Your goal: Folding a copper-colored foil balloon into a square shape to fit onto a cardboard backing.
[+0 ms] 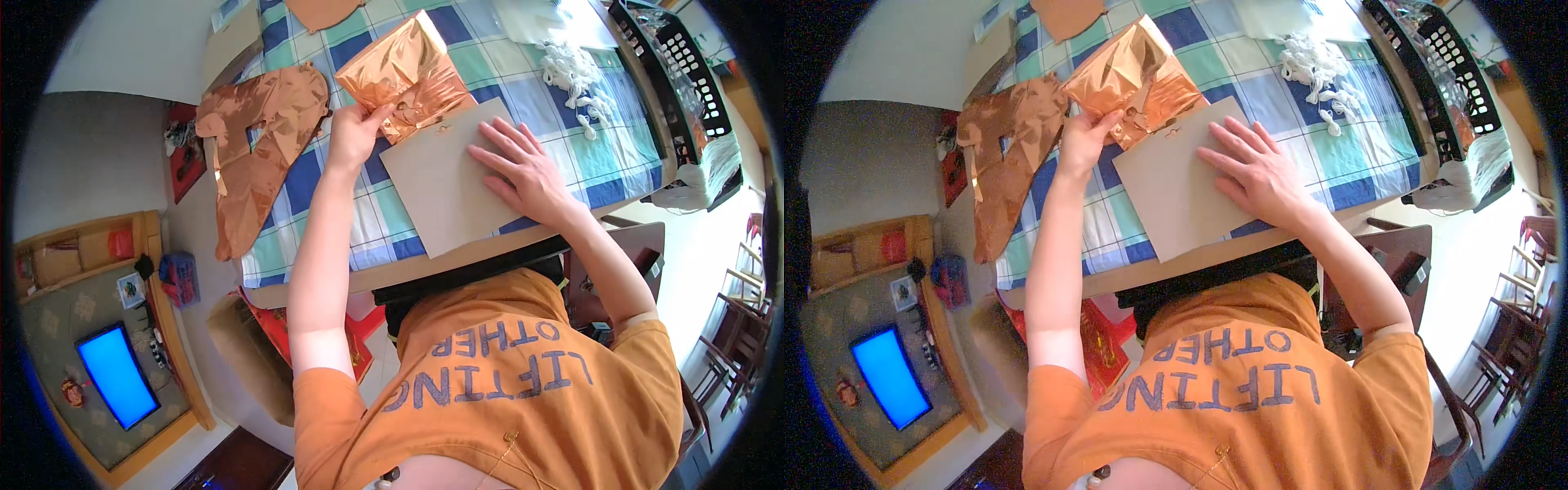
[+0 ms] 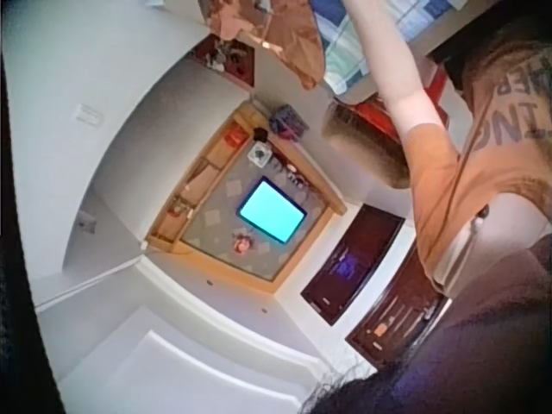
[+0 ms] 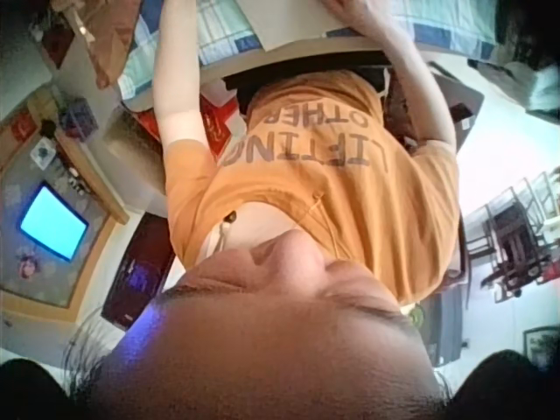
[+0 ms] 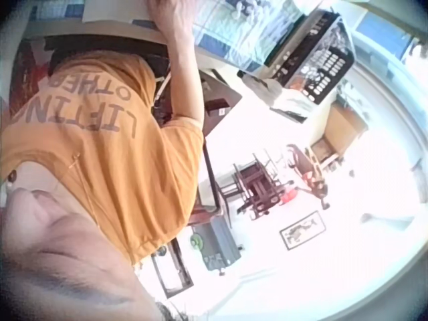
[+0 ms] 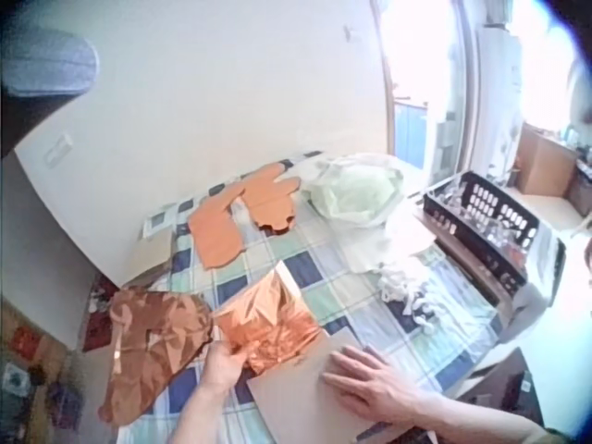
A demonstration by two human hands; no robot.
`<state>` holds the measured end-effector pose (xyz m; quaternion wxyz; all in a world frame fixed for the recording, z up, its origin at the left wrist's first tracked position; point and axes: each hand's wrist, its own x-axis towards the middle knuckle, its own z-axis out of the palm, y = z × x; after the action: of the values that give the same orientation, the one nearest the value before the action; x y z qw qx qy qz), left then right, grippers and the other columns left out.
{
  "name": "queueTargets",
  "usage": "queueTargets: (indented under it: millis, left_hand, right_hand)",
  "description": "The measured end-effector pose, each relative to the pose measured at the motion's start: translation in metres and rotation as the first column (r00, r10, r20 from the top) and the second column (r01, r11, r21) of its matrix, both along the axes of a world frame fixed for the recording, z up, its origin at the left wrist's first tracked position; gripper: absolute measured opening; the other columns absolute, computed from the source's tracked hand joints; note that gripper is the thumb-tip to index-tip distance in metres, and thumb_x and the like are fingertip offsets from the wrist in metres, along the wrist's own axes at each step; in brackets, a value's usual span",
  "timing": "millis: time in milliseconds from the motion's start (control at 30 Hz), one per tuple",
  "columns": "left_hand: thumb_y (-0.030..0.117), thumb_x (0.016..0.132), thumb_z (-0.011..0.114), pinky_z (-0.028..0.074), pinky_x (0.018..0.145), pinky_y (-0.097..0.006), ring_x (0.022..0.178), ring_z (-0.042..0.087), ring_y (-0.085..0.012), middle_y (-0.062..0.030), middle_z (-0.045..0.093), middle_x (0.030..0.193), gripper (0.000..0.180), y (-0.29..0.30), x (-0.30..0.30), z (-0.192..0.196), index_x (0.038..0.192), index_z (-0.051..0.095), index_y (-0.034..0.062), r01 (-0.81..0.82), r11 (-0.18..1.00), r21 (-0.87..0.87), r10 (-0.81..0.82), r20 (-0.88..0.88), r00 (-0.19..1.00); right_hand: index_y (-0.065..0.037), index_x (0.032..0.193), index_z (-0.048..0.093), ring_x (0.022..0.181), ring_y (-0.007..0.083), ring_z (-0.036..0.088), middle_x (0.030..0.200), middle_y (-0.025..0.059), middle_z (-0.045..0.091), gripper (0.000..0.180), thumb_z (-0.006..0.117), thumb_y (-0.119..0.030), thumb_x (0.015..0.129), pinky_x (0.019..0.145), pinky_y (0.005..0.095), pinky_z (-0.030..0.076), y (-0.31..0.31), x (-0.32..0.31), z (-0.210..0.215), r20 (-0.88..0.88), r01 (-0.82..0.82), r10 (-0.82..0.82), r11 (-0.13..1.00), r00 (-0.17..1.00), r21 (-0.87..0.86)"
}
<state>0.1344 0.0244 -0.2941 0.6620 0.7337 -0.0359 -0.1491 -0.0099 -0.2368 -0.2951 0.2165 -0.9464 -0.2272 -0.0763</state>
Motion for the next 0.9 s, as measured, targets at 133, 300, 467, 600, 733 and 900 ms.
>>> queueTargets:
  millis: [133, 300, 467, 600, 733, 900]
  left_hand:
    - [0.014, 0.091, 0.070, 0.054, 0.070, -0.027, 0.082, 0.065, -0.0105, -0.0054, 0.071, 0.095, 0.025, -0.002, 0.004, 0.003, 0.107, 0.069, -0.0050, 0.025, 0.993, 0.112, -0.027, 0.015, 1.000]
    - [0.014, 0.091, 0.070, 0.054, 0.074, -0.027, 0.084, 0.065, -0.0114, -0.0062, 0.071, 0.097, 0.026, 0.000, 0.006, 0.000, 0.107, 0.069, -0.0061, 0.048, 0.993, 0.107, -0.051, 0.021, 0.998]
    - [0.013, 0.092, 0.069, 0.053, 0.079, -0.027, 0.089, 0.066, -0.0120, -0.0087, 0.070, 0.103, 0.028, 0.008, 0.009, -0.013, 0.110, 0.067, -0.0086, 0.064, 0.997, 0.051, -0.062, -0.031, 0.998]
    - [0.006, 0.088, 0.068, 0.055, 0.075, -0.032, 0.084, 0.068, -0.0138, -0.0099, 0.074, 0.096, 0.018, 0.007, -0.006, -0.013, 0.105, 0.070, -0.0007, 0.051, 0.963, 0.265, -0.144, 0.344, 0.928]
    - [0.004, 0.084, 0.066, 0.055, 0.088, -0.034, 0.103, 0.069, -0.0234, -0.0136, 0.071, 0.107, 0.022, -0.004, -0.051, 0.000, 0.104, 0.072, 0.0066, 0.026, 0.902, 0.431, -0.331, 0.651, 0.683]
    - [0.002, 0.084, 0.061, 0.047, 0.104, -0.042, 0.120, 0.060, -0.0254, -0.0080, 0.067, 0.123, 0.029, -0.001, -0.067, -0.023, 0.111, 0.070, 0.0089, -0.115, 0.780, 0.615, -0.469, 0.696, 0.544]
  right_hand:
    - [-0.019, 0.141, 0.051, 0.142, 0.0309, 0.034, 0.151, 0.0103, 0.041, 0.050, 0.059, -0.026, 0.093, 0.118, 0.0518, 0.023, 0.002, 0.003, -0.003, -0.024, 0.030, -0.032, 0.996, 0.999, -0.080]
    - [-0.020, 0.142, 0.050, 0.143, 0.0304, 0.032, 0.152, 0.0095, 0.040, 0.049, 0.058, -0.026, 0.094, 0.118, 0.0517, 0.022, 0.005, 0.014, -0.005, -0.011, 0.009, -0.010, 0.996, 1.000, -0.084]
    - [-0.020, 0.142, 0.050, 0.143, 0.0302, 0.032, 0.152, 0.0093, 0.040, 0.049, 0.058, -0.026, 0.094, 0.118, 0.0515, 0.022, 0.008, 0.020, -0.003, -0.011, -0.020, 0.019, 0.996, 1.000, -0.093]
    - [-0.020, 0.141, 0.051, 0.143, 0.0292, 0.033, 0.150, 0.0091, 0.042, 0.048, 0.058, -0.026, 0.094, 0.118, 0.0513, 0.023, 0.007, 0.020, -0.004, 0.002, -0.003, 0.004, 0.996, 1.000, -0.092]
    - [-0.020, 0.138, 0.053, 0.143, 0.0279, 0.034, 0.149, 0.0087, 0.044, 0.048, 0.060, -0.026, 0.091, 0.119, 0.0503, 0.023, 0.002, 0.021, -0.011, -0.088, 0.020, -0.025, 0.998, 0.996, -0.061]
    - [-0.018, 0.133, 0.057, 0.141, 0.0279, 0.036, 0.145, 0.0096, 0.049, 0.045, 0.061, -0.022, 0.088, 0.119, 0.0489, 0.022, 0.006, 0.021, -0.011, -0.023, 0.003, -0.002, 1.000, 1.000, 0.028]
